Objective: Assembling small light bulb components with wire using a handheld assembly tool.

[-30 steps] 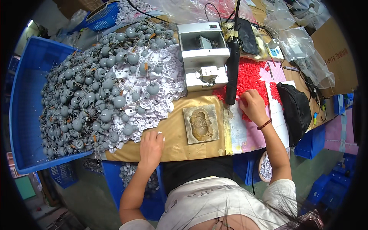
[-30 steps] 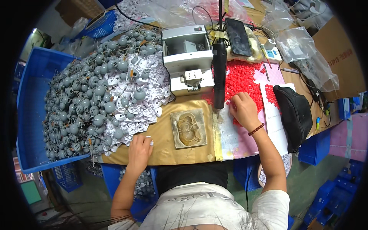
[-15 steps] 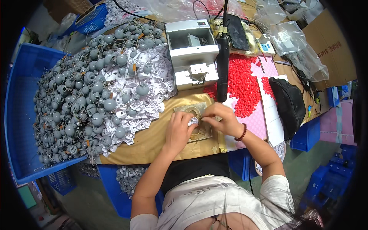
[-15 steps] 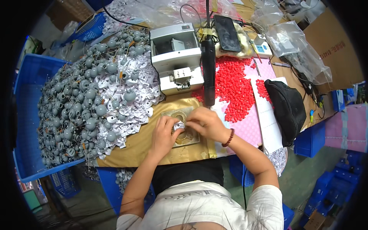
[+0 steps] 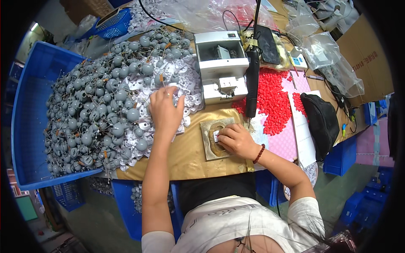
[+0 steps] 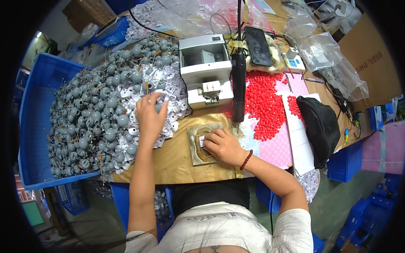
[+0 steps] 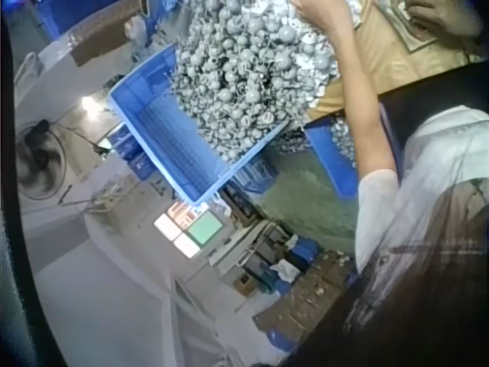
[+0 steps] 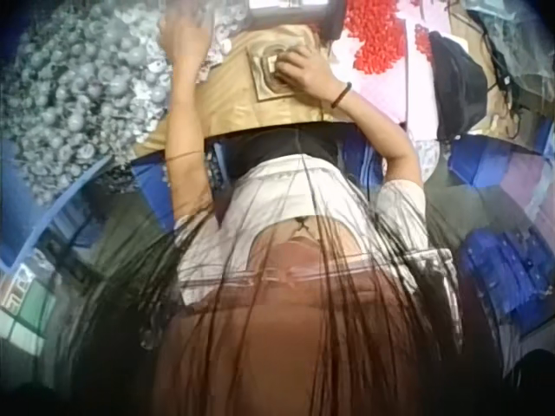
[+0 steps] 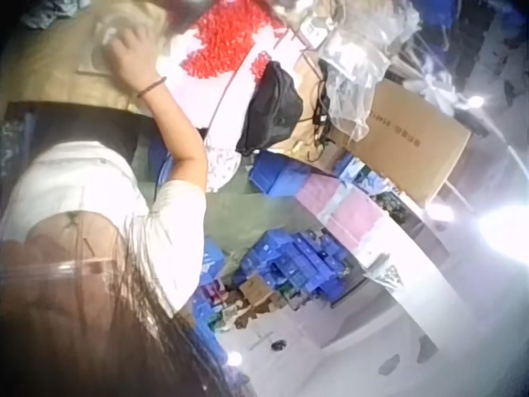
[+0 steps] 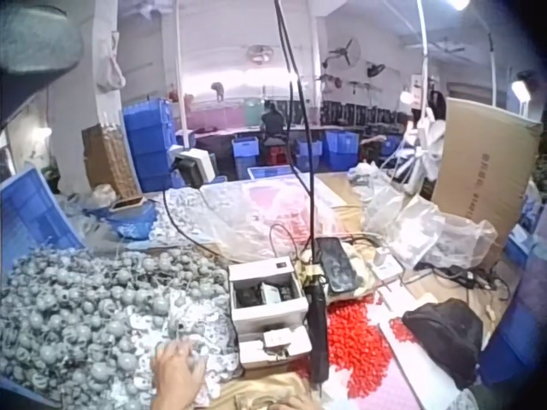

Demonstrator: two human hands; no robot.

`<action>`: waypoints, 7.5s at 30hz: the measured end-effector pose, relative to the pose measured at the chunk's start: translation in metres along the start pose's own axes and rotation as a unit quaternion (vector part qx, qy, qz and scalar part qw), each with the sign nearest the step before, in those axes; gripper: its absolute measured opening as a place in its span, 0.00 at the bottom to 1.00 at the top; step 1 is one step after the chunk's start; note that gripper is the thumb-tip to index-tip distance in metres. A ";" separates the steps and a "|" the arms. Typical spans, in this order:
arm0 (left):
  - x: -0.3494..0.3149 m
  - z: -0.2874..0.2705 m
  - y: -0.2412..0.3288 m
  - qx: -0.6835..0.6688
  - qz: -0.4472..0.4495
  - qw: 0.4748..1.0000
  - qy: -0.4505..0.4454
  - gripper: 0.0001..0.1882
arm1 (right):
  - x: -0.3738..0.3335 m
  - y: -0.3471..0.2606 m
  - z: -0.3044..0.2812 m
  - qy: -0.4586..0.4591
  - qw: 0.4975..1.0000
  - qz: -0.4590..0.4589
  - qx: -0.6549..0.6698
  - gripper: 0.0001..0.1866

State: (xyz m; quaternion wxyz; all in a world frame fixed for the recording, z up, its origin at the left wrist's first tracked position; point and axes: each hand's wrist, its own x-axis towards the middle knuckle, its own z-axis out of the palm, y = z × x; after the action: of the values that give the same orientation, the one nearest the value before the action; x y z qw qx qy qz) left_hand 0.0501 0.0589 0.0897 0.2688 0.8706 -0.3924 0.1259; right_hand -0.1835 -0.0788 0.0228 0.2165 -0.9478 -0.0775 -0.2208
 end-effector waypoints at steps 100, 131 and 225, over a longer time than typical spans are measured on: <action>-0.137 0.029 0.049 -0.078 0.170 0.973 -0.133 0.19 | 0.019 0.015 -0.022 -0.026 0.800 0.396 0.450 0.15; -0.108 0.040 0.064 -0.116 0.099 0.981 -0.118 0.18 | 0.053 0.077 -0.053 0.408 0.852 0.294 0.142 0.37; -0.125 0.045 0.059 -0.158 0.047 0.982 -0.092 0.19 | 0.033 0.009 -0.003 0.071 0.903 0.343 0.247 0.06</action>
State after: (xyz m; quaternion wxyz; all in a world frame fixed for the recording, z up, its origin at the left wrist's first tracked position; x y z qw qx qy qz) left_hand -0.0764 0.0775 0.0207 0.3597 0.8053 -0.4712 -0.0061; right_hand -0.1536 -0.0865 0.0369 0.5114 -0.8133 0.2164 -0.1736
